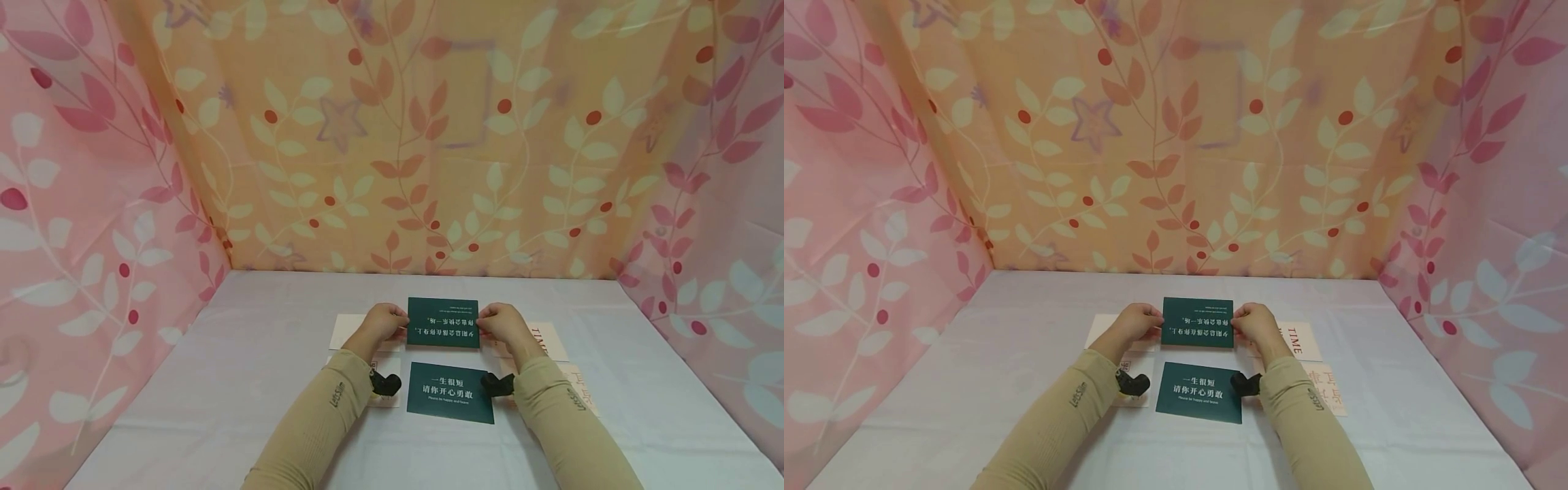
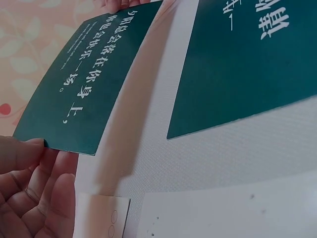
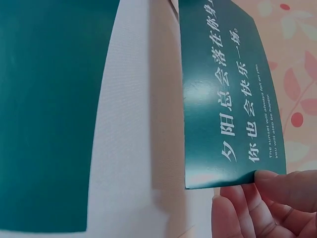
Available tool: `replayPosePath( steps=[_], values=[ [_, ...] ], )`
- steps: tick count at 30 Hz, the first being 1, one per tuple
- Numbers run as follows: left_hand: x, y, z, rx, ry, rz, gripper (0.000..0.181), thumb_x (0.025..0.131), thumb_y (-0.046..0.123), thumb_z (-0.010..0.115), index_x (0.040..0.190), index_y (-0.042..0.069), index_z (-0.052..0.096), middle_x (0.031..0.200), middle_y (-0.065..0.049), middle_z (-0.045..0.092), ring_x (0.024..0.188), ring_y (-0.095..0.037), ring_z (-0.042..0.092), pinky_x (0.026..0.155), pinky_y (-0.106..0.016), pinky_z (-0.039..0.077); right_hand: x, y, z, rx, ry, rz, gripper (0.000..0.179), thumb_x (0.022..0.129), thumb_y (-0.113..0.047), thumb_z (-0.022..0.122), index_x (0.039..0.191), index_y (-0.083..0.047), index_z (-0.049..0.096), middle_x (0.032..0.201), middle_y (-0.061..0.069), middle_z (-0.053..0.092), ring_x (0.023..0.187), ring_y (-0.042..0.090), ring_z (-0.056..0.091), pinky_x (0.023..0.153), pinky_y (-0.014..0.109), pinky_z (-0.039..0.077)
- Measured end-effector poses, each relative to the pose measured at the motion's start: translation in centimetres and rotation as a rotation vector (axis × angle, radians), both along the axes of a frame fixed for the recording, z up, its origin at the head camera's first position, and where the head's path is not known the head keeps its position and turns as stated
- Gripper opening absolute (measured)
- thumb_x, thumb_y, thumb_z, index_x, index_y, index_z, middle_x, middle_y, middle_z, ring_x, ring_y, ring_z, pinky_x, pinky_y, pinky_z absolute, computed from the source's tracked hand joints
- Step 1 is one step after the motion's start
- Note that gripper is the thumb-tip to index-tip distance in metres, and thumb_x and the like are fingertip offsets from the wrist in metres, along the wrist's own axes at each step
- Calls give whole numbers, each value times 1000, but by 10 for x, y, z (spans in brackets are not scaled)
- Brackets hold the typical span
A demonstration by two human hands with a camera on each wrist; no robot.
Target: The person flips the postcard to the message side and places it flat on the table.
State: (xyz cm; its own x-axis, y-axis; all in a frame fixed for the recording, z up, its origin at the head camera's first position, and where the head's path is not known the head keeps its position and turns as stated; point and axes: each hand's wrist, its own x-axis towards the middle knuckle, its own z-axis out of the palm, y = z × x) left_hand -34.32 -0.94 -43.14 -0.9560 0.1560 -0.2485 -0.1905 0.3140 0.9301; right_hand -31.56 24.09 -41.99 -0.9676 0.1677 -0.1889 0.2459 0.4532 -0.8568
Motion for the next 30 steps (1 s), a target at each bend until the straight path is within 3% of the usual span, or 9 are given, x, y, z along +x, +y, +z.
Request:
replayPosePath(
  steps=[7,22,30],
  values=[
    [-3,-1,-3,3,10,-3,6,86,7,61,82,3,63,76,-8,62,64,-17,61,61,-29,53,0,1,1,2,17,4,10,89,-7,57,94,1,59,92,15,57,77,23,58,74,36,54],
    [-1,-3,-2,33,31,-4,7,85,9,63,81,4,64,78,-9,62,68,-18,62,70,-34,54,-1,8,2,3,26,9,13,89,-10,58,96,0,62,88,12,61,76,20,59,68,29,54],
    [-4,-7,-1,63,30,-6,6,86,8,62,82,4,64,79,-7,61,70,-18,60,69,-33,54,-2,11,2,-8,67,42,15,88,-12,60,99,-2,63,94,12,60,80,19,59,73,29,54]
  ],
)
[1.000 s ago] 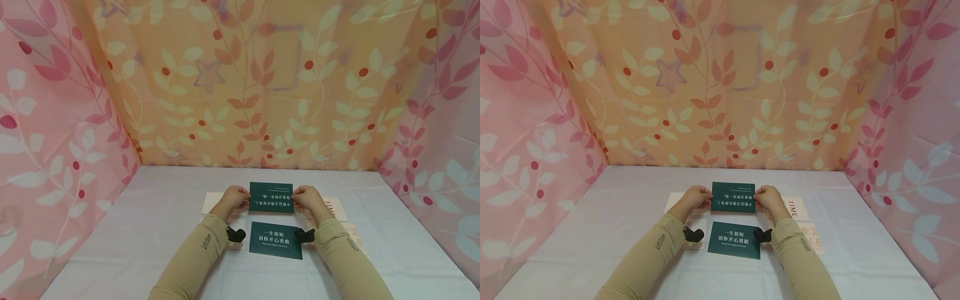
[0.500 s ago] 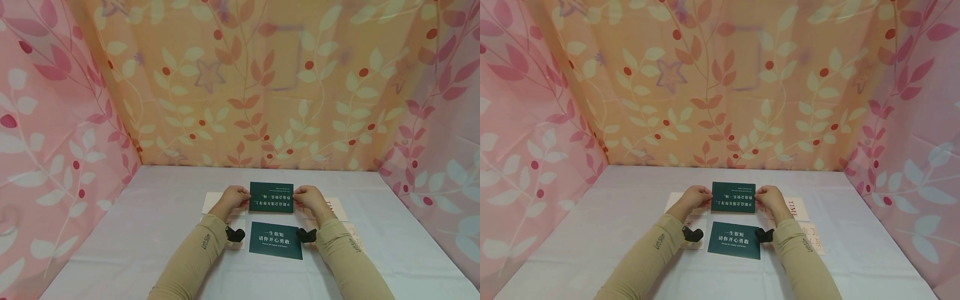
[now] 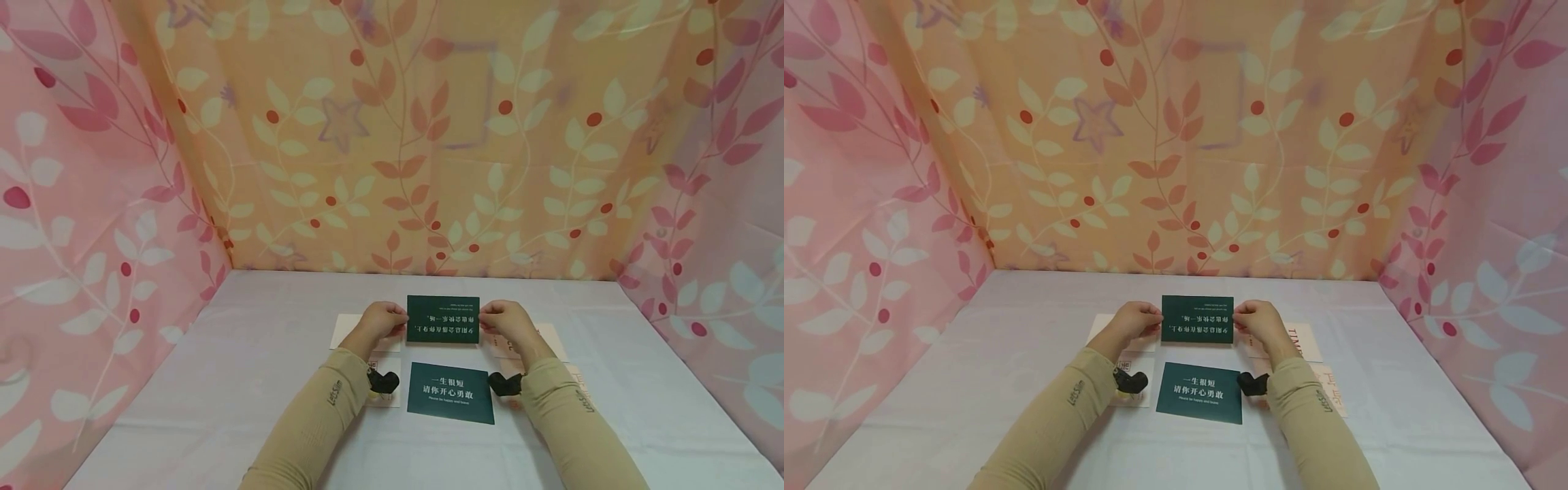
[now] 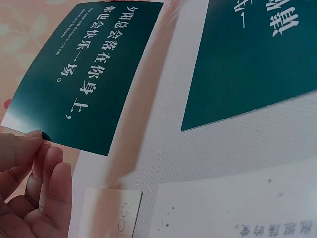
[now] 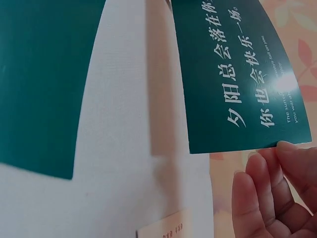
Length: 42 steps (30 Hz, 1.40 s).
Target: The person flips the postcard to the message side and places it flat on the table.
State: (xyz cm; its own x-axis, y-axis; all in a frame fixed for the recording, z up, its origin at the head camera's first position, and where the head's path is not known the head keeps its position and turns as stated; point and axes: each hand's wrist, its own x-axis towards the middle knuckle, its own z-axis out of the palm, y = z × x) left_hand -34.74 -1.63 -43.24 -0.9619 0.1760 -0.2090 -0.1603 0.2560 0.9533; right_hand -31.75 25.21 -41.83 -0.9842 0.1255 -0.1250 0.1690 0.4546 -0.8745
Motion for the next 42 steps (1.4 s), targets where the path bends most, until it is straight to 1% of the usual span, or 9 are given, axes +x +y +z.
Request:
replayPosePath(
  steps=[4,8,16,21,28,35,39,42],
  values=[
    [-1,-1,0,8,0,-3,6,86,8,62,83,3,64,79,-8,61,69,-19,61,69,-34,54,0,2,0,-5,15,16,17,89,-12,59,101,-1,62,96,12,60,80,20,59,74,29,53],
    [0,-1,0,18,-12,-1,6,86,7,61,84,2,64,79,-9,62,70,-19,63,70,-34,54,1,2,-1,-26,16,19,17,89,-12,59,101,0,63,93,12,61,78,20,58,72,29,54],
    [-1,-2,-2,44,-21,-11,9,88,7,59,84,0,64,76,-10,63,66,-16,63,60,-26,54,0,2,-3,-46,15,22,16,89,-11,58,98,2,63,90,10,61,74,18,57,70,28,53],
    [1,-2,-3,52,-33,-11,10,89,8,57,86,0,64,78,-10,64,67,-16,64,63,-27,54,0,4,-7,-51,10,23,15,89,-12,59,96,1,64,86,9,61,72,18,56,69,28,53],
    [0,-2,-6,63,-43,-4,14,91,9,54,88,-1,63,78,-11,64,69,-17,64,63,-27,54,0,5,-10,-88,5,46,15,89,-10,58,97,2,63,83,11,63,72,19,60,72,34,54],
    [2,-3,-2,80,-36,-5,20,93,12,51,90,-2,64,80,-11,65,70,-17,65,65,-26,54,-2,5,-9,-152,-3,62,15,90,-8,56,97,4,61,80,10,66,71,18,64,71,34,55],
    [4,-4,1,83,-26,-12,19,93,12,51,89,-1,65,79,-11,65,70,-17,65,64,-26,54,-2,6,-9,-178,-6,80,14,90,-6,56,96,5,60,79,10,67,71,19,65,70,35,55],
    [4,-5,1,84,-32,-8,19,92,12,52,89,0,66,80,-12,65,73,-20,66,67,-28,55,-1,6,-9,-183,-4,95,14,90,-6,56,96,6,60,80,11,67,73,19,65,70,35,55]
  ],
)
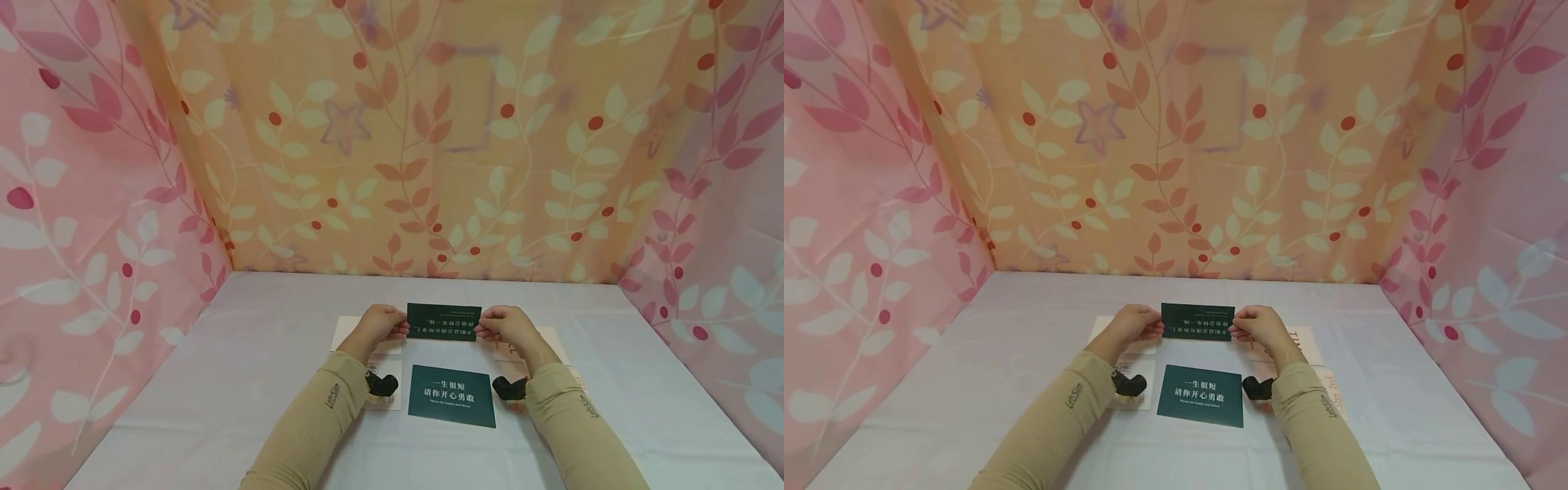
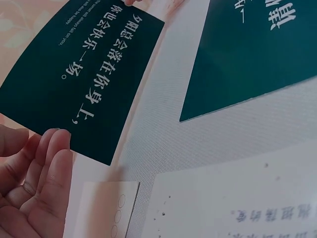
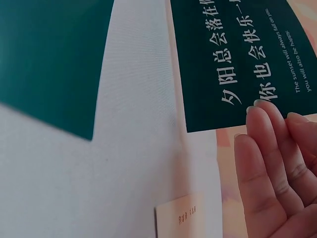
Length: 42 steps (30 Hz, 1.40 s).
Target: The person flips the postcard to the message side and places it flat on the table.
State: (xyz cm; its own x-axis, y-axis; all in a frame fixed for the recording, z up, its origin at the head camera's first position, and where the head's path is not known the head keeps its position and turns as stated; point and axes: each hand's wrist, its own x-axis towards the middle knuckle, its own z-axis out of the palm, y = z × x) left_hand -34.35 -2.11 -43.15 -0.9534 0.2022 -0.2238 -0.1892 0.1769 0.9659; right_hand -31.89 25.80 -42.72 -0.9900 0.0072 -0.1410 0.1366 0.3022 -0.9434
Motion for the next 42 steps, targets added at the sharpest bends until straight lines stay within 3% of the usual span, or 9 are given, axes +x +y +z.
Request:
replayPosePath(
  steps=[8,22,32,42],
  values=[
    [-2,1,-4,-4,4,6,17,91,12,54,92,-1,65,82,-14,66,82,-27,66,72,-33,54,1,0,-1,-5,12,14,13,90,-4,55,96,6,59,82,11,67,74,19,65,71,34,55],
    [-4,0,-7,3,10,19,16,90,12,56,89,0,66,80,-11,67,73,-19,66,67,-29,55,0,0,-3,-8,3,31,13,90,-5,54,96,6,59,87,14,67,86,31,65,78,39,53],
    [-4,0,-9,-22,16,-3,20,87,14,62,96,-4,66,80,-10,67,76,-20,65,69,-30,54,2,-1,-2,25,9,59,23,92,-8,53,107,10,58,91,15,66,86,28,64,77,35,53],
    [-2,0,-9,-26,43,1,12,83,11,65,88,0,67,78,-9,64,72,-20,64,68,-32,54,0,0,-7,-5,27,50,22,88,-13,61,99,7,61,89,13,65,77,21,64,75,35,54]
  ],
)
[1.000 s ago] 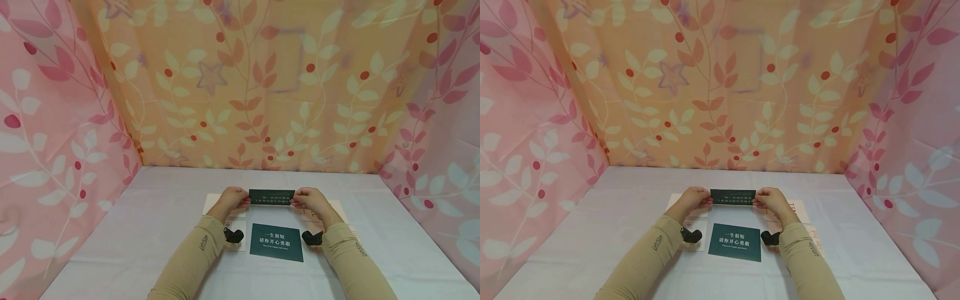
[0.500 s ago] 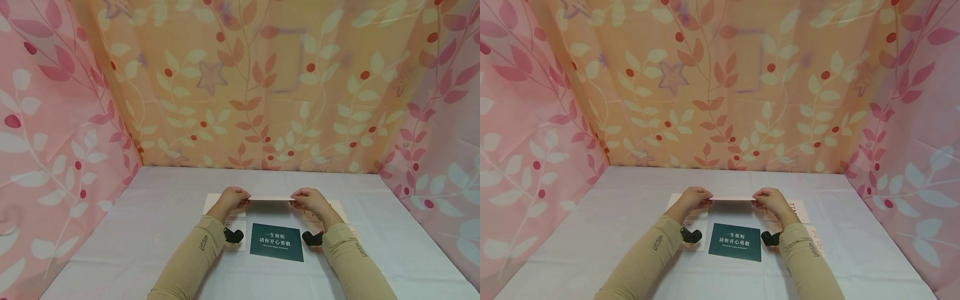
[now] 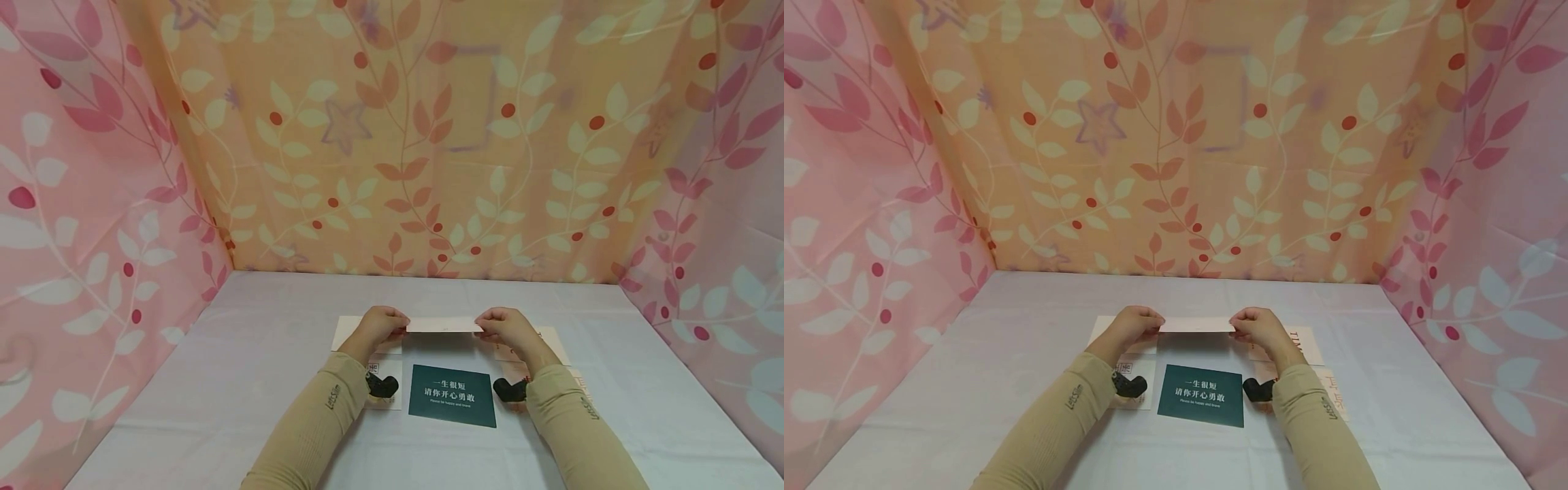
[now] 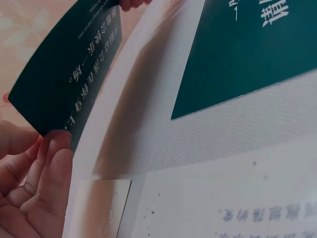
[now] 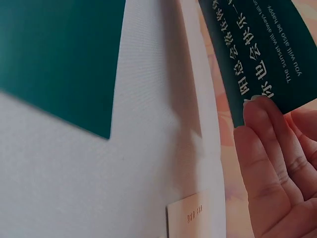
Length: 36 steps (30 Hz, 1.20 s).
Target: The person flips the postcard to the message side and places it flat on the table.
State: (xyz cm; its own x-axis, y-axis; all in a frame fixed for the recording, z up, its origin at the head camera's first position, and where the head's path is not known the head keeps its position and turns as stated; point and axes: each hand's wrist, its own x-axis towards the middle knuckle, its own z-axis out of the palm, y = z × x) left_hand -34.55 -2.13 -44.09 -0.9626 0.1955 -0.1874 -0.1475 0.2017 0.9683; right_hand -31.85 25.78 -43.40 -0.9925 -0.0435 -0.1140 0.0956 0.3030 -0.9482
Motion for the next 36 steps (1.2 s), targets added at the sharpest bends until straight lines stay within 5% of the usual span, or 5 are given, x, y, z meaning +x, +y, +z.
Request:
replayPosePath(
  steps=[36],
  values=[
    [3,5,5,-16,-22,83,19,78,1,67,97,3,63,79,-11,65,63,-15,64,58,-26,53,1,-4,1,45,-41,-63,17,86,-7,61,99,4,56,79,8,66,70,19,62,71,36,54]
  ],
)
